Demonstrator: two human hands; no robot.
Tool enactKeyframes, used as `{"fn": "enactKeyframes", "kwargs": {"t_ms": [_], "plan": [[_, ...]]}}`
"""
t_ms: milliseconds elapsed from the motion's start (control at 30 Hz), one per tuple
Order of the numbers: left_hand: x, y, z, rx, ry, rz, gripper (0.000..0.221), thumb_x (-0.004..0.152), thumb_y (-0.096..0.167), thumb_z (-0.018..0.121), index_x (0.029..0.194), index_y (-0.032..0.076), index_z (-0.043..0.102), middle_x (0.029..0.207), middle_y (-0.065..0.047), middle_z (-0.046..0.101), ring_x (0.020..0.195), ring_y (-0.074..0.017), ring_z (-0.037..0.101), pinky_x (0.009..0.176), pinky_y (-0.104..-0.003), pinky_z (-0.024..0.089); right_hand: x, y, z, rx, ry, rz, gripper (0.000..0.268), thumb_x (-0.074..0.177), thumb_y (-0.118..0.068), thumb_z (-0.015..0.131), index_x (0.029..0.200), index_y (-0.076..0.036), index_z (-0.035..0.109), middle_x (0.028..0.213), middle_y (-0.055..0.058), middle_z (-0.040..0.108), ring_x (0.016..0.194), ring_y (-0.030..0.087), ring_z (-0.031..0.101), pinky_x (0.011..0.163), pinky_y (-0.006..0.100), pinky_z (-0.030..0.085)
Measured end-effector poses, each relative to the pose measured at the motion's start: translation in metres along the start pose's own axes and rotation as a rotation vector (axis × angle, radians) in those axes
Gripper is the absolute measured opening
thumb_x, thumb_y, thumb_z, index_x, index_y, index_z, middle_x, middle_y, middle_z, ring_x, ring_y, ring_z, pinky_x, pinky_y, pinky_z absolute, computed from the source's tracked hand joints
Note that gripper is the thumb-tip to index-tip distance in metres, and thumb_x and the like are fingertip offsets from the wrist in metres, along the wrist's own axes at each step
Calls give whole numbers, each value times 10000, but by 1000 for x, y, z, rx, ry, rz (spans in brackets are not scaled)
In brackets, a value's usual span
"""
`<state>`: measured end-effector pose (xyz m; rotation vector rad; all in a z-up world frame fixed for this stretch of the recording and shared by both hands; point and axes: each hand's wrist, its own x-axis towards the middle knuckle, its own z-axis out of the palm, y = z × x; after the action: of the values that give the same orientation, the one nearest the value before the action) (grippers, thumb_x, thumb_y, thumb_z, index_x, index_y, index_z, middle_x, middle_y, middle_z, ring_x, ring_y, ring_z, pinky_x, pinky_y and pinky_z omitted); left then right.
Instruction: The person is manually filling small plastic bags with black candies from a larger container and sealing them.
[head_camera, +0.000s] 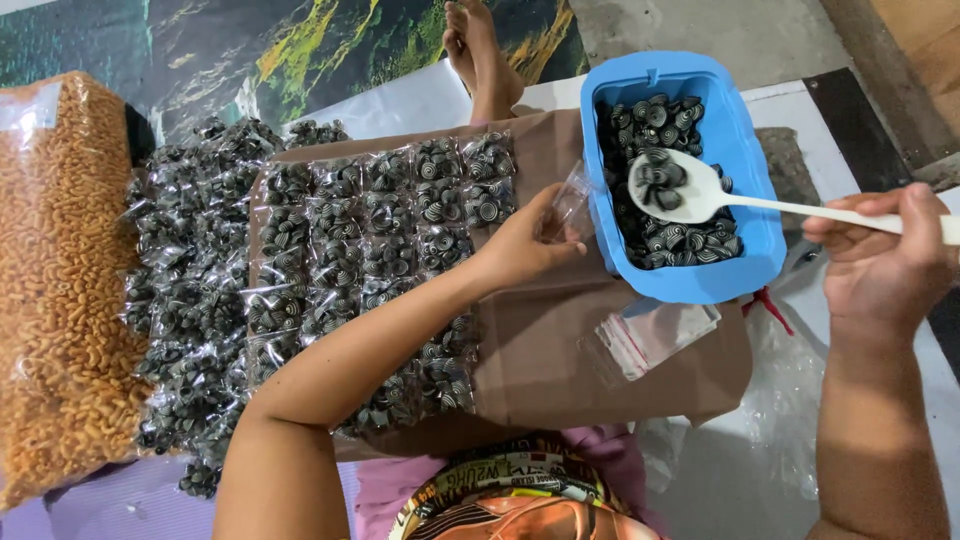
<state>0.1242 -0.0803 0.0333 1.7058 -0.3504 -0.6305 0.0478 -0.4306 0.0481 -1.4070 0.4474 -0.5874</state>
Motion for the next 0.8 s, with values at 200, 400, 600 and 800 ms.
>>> {"fn": "enactKeyframes", "kwargs": {"t_ms": [200,400,600,800], "plan": [[9,-9,4,-28,-36,80,778,866,207,752,1534,96,369,809,10,566,712,-98,483,670,-275,414,-25,-20,39,-123,-107,-132,318,1145,-244,426,926,-62,567,919,170,663,709,296,724,709,296,695],[11,-18,5,-147,-39,71,861,852,185,765,1570,66,304,888,13,643,808,-81,536,763,-265,472,-52,-28,51,-323,-250,-540,398,1243,-76,333,907,84,475,899,301,578,774,413,690,724,410,599],[12,-34,1,-271,-62,152,707,866,148,781,1476,87,428,1048,-17,667,939,-111,595,843,-273,494,-78,-52,49,-529,-543,-911,383,1268,-30,302,1020,179,505,949,364,593,901,505,704,834,548,587],[11,-47,-9,-370,-148,239,605,937,95,731,1472,131,450,1078,-34,685,875,-95,627,631,-241,490,-75,-33,13,-717,-451,-848,383,1304,107,330,1054,194,607,1074,352,672,1083,471,685,1024,513,526]]}}
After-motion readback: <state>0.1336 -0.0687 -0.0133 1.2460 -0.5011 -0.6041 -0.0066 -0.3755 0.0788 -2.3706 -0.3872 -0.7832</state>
